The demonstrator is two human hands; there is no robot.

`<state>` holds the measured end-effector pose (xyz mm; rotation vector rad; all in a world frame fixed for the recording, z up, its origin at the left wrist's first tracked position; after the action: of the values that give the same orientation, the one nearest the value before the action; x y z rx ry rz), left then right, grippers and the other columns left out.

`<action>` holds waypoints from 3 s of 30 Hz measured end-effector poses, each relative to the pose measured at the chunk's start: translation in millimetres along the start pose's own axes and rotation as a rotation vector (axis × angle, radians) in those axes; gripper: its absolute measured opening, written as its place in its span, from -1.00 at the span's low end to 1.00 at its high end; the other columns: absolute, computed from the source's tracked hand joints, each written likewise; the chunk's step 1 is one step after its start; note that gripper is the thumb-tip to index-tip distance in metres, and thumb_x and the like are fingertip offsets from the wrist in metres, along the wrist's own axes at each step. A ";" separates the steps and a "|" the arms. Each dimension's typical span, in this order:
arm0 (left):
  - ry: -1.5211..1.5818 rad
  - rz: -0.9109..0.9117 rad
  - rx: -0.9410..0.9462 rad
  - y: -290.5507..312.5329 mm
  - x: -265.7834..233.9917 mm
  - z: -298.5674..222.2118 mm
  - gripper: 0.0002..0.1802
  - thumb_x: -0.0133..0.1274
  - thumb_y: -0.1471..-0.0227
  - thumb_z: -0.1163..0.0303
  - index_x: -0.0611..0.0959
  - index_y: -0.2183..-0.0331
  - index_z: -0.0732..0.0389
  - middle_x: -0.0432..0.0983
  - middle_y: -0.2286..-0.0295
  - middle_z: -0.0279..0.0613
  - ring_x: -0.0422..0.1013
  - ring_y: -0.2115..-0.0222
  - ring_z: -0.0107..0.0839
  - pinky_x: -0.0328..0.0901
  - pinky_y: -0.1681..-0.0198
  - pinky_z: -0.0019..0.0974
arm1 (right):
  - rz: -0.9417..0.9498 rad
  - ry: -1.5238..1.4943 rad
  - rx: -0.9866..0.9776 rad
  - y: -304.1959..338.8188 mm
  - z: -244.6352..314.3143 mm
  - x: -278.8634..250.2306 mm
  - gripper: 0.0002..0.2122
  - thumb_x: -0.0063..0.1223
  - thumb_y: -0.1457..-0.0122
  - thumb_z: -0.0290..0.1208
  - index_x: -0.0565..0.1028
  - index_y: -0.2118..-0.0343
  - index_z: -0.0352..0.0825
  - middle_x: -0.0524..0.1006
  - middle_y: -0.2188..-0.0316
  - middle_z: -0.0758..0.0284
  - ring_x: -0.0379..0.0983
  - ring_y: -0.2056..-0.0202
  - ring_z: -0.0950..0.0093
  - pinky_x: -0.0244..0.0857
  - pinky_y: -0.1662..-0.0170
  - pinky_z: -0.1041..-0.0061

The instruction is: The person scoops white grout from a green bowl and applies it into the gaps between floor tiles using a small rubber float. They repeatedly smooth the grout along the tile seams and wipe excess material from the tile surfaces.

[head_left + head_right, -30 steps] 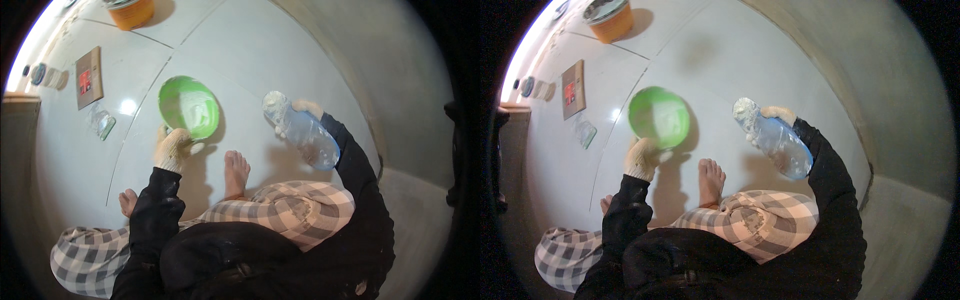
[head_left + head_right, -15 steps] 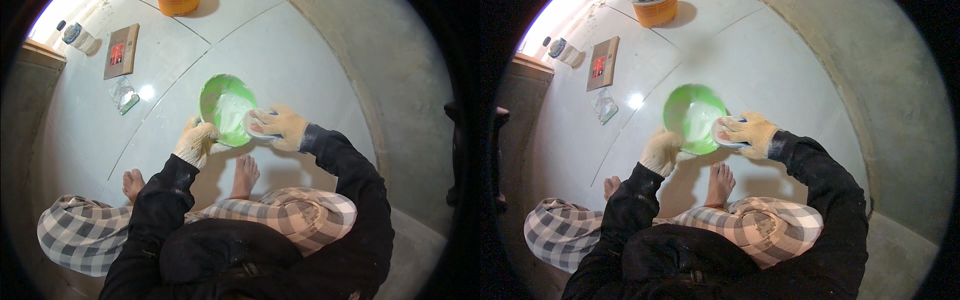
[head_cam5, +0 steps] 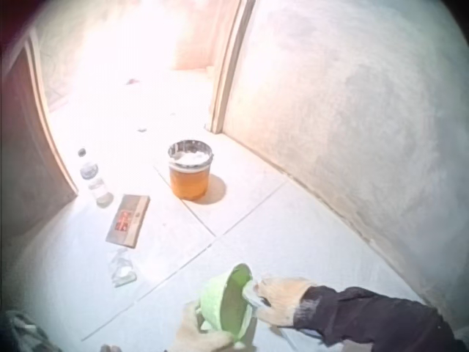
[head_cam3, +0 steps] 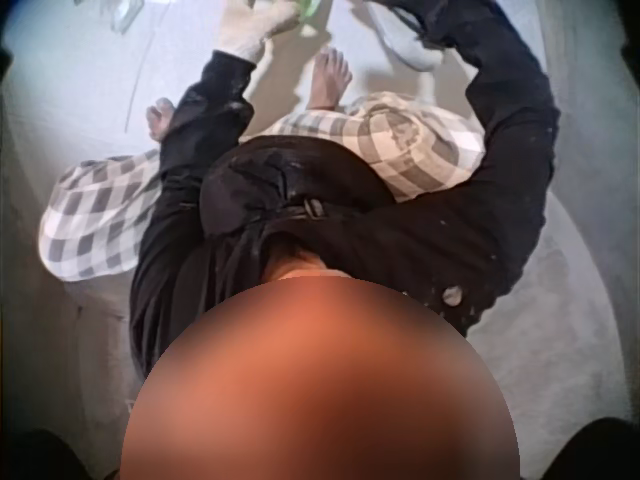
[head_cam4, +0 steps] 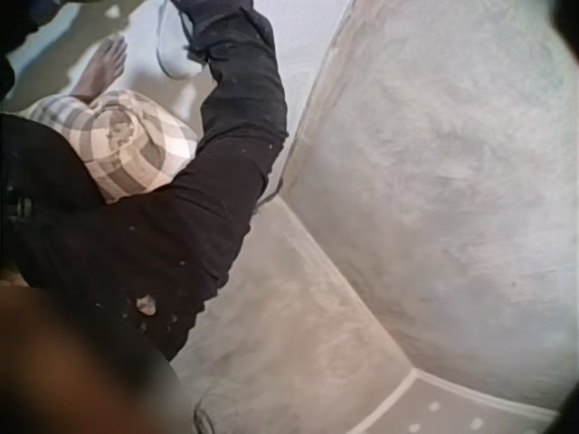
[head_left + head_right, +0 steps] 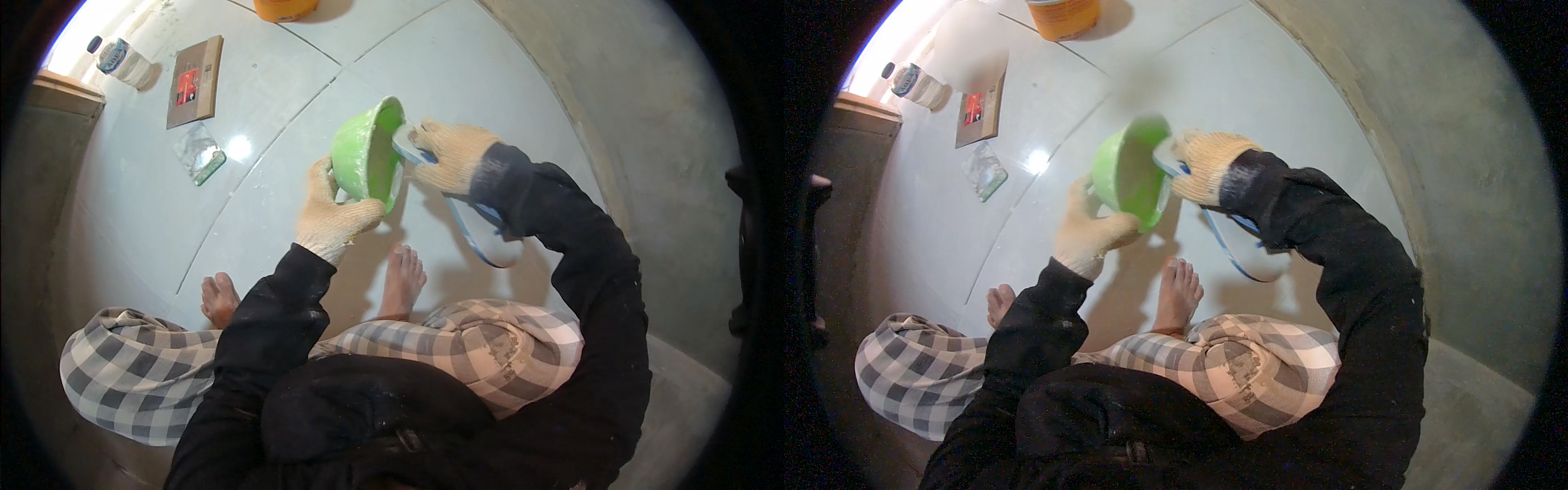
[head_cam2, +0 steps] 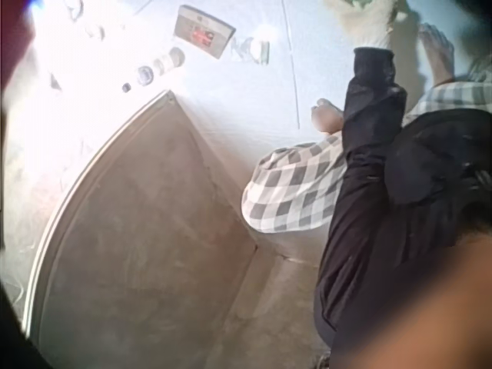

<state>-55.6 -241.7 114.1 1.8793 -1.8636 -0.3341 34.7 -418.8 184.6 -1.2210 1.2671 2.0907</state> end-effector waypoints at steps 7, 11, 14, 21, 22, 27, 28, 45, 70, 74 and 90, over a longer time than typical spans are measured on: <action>-0.031 -0.086 0.261 22.6 -2.6 -8.2 0.00 0.33 0.25 0.40 0.20 -0.21 0.29 0.29 -0.07 0.01 0.33 -0.09 -0.30 0.41 -0.01 -0.26 | 0.082 0.009 -0.015 -15.4 47.4 9.9 -0.60 0.07 -0.13 -0.10 0.55 0.11 -0.31 0.55 0.16 0.00 0.53 0.12 0.08 0.39 0.00 0.14; -0.019 -0.079 0.342 23.2 0.3 -1.0 0.00 0.31 0.21 0.44 0.16 -0.23 0.31 0.22 -0.10 0.03 0.22 -0.18 -0.25 0.34 -0.12 -0.20 | 0.514 -0.118 -0.271 -26.2 22.6 53.0 -0.64 0.09 -0.15 -0.12 0.60 0.18 -0.34 0.57 0.19 0.01 0.54 0.16 0.13 0.41 0.05 0.19; -0.172 -0.167 0.451 11.0 -10.2 -3.9 0.01 0.29 0.17 0.50 0.11 -0.25 0.32 0.19 -0.10 0.04 0.16 -0.21 -0.20 0.28 -0.19 -0.17 | 0.531 -0.686 -0.523 -1.5 -27.1 65.4 -0.65 0.18 -0.17 -0.10 0.60 0.12 -0.26 0.65 0.24 0.14 0.60 0.17 0.25 0.44 0.06 0.28; 0.399 -0.134 0.057 4.9 -39.8 35.4 -0.16 0.14 0.01 0.66 0.13 -0.25 0.26 0.36 -0.03 0.05 0.52 0.11 -0.10 0.55 0.13 -0.11 | 0.315 -1.370 0.306 126.0 -143.6 104.3 -0.58 0.21 -0.16 -0.10 0.55 0.02 -0.28 0.64 0.25 0.10 0.63 0.34 0.32 0.51 0.24 0.31; 0.411 -0.149 -0.008 7.7 -42.2 41.7 -0.17 0.14 0.02 0.66 0.14 -0.24 0.28 0.35 -0.03 0.05 0.52 0.11 -0.10 0.55 0.13 -0.11 | 0.331 -1.496 0.580 146.9 -147.2 117.0 -0.58 0.21 -0.16 -0.10 0.54 0.02 -0.29 0.64 0.25 0.10 0.63 0.35 0.32 0.51 0.26 0.31; 0.463 -0.134 -0.097 14.7 -41.1 57.8 -0.22 0.13 0.01 0.65 0.16 -0.20 0.32 0.33 -0.03 0.08 0.52 0.11 -0.08 0.57 0.14 -0.10 | 0.134 -1.250 0.681 158.9 -146.6 152.7 -0.71 0.13 -0.15 -0.20 0.55 0.19 -0.31 0.56 0.46 0.23 0.56 0.47 0.39 0.48 0.35 0.40; 0.477 -0.134 -0.111 14.9 -40.5 59.5 -0.22 0.13 0.01 0.65 0.16 -0.20 0.33 0.33 -0.03 0.09 0.52 0.11 -0.08 0.57 0.14 -0.10 | 0.132 -0.885 0.586 152.0 -147.0 157.5 -0.67 0.08 -0.15 -0.12 0.54 0.19 -0.29 0.58 0.38 0.26 0.57 0.37 0.29 0.47 0.24 0.44; 0.335 -0.070 -0.227 19.0 -44.3 65.9 -0.18 0.19 0.04 0.59 0.15 -0.20 0.31 0.35 0.01 0.04 0.51 0.15 -0.15 0.54 0.20 -0.07 | 0.214 0.137 0.395 113.1 -130.0 140.8 -0.57 0.02 -0.13 -0.19 0.48 -0.10 -0.03 0.41 -0.16 0.20 0.49 -0.01 0.13 0.36 -0.04 0.16; 0.370 -0.051 -0.188 21.1 -41.6 64.7 -0.38 0.11 -0.04 0.66 0.24 -0.11 0.36 0.43 0.07 0.08 0.52 0.14 -0.03 0.55 0.12 0.04 | 0.543 -0.004 0.592 133.3 -118.4 166.2 -0.55 -0.03 -0.10 -0.25 0.48 -0.10 -0.12 0.41 -0.17 0.16 0.44 -0.12 0.21 0.30 -0.17 0.16; 0.342 -0.043 -0.232 22.6 -40.1 68.7 -0.38 0.11 -0.04 0.66 0.26 -0.11 0.35 0.42 0.07 0.08 0.52 0.13 -0.06 0.55 0.11 0.01 | 0.153 0.165 0.291 96.8 -88.5 132.7 -0.63 0.01 -0.07 -0.37 0.53 0.01 -0.06 0.47 -0.07 0.28 0.47 -0.03 0.19 0.35 -0.04 0.17; 0.285 -0.034 -0.253 24.2 -44.1 69.6 -0.27 0.21 0.05 0.65 0.23 -0.12 0.36 0.45 0.09 0.09 0.55 0.18 -0.10 0.56 0.16 -0.08 | 0.115 0.201 0.431 112.7 -114.7 132.1 -0.66 0.10 -0.03 -0.23 0.58 0.08 -0.07 0.57 0.03 0.22 0.56 0.05 0.21 0.44 0.05 0.19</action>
<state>-112.7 -208.3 59.3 1.6902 -1.5268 -0.2812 -60.9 -586.5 106.8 -1.1995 1.8016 1.6700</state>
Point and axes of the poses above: each hand's wrist, its own y-axis away from the middle knuckle, its own x-axis out of the palm, z = x × y, the point moved 6 cm from there along -y, towards the middle knuckle
